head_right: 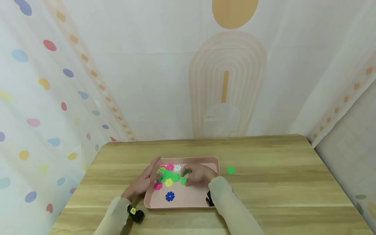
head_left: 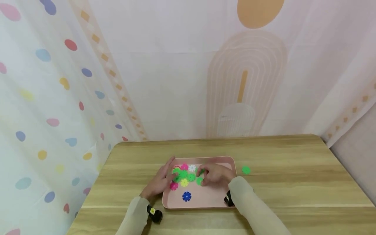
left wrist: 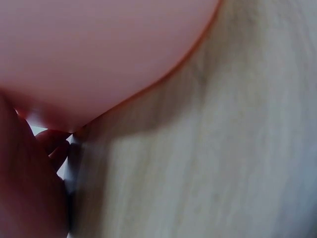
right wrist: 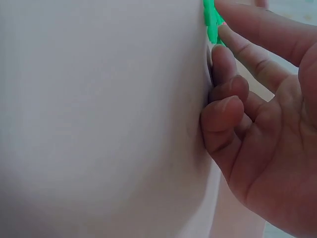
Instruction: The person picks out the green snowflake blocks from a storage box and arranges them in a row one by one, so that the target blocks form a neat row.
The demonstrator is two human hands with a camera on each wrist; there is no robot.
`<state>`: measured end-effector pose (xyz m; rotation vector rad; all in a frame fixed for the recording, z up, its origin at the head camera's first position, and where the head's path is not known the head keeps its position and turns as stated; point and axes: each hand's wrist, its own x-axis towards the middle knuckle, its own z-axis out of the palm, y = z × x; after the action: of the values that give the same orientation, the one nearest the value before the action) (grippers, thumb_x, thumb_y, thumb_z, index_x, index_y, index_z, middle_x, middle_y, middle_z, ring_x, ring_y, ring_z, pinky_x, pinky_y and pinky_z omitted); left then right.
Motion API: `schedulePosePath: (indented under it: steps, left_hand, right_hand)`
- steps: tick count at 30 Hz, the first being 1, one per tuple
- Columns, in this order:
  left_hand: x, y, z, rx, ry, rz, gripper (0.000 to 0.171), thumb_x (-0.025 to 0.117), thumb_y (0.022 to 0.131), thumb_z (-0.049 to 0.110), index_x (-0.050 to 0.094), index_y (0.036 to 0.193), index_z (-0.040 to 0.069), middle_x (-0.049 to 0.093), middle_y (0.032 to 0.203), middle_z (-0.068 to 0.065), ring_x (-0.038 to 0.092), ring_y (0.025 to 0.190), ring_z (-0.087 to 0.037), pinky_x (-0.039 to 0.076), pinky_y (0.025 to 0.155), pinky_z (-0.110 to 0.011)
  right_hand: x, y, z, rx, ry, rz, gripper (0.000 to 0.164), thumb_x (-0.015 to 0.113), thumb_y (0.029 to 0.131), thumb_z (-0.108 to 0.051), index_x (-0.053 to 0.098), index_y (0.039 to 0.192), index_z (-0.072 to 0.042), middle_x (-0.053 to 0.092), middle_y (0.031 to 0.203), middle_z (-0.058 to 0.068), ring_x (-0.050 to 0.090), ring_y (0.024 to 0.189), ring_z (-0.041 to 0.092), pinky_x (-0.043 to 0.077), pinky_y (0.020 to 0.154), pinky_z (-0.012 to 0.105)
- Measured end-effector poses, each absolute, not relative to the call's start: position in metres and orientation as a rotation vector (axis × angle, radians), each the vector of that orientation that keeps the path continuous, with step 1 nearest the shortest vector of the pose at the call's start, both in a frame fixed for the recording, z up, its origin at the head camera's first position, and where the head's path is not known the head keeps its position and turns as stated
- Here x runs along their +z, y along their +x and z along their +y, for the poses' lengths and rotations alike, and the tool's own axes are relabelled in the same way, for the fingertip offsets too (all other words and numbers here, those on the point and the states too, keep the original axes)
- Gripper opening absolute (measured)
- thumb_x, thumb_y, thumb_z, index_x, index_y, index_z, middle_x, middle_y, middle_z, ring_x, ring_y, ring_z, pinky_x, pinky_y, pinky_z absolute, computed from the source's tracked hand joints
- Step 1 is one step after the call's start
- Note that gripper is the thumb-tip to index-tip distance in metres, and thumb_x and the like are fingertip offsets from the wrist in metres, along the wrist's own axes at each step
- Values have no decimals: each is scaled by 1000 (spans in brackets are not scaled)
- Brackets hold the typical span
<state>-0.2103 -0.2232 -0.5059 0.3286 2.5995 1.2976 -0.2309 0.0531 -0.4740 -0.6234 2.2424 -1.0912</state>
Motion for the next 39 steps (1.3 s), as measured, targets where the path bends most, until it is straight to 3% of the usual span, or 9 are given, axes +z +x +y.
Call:
schedulePosePath:
  steps: [5, 39]
  left_hand:
    - [-505, -208, -222, 1289, 285, 2602, 71, 54, 102, 35, 15, 160, 28, 21, 162, -15, 17, 148, -42, 12, 112, -73]
    - [-505, -207, -222, 1275, 315, 2643, 69, 53, 102, 29, 16, 160, 24, 23, 161, -17, 19, 147, -43, 13, 113, -72]
  right_hand:
    - [-476, -231, 52, -1086, -626, 2259, 24, 76, 84, -3, 67, 104, -12, 48, 68, 0, 45, 66, 15, 37, 66, 28]
    - [-477, -230, 55, -1056, -723, 2288, 23, 77, 83, -1, 60, 96, -11, 44, 68, -2, 43, 68, 14, 36, 66, 26]
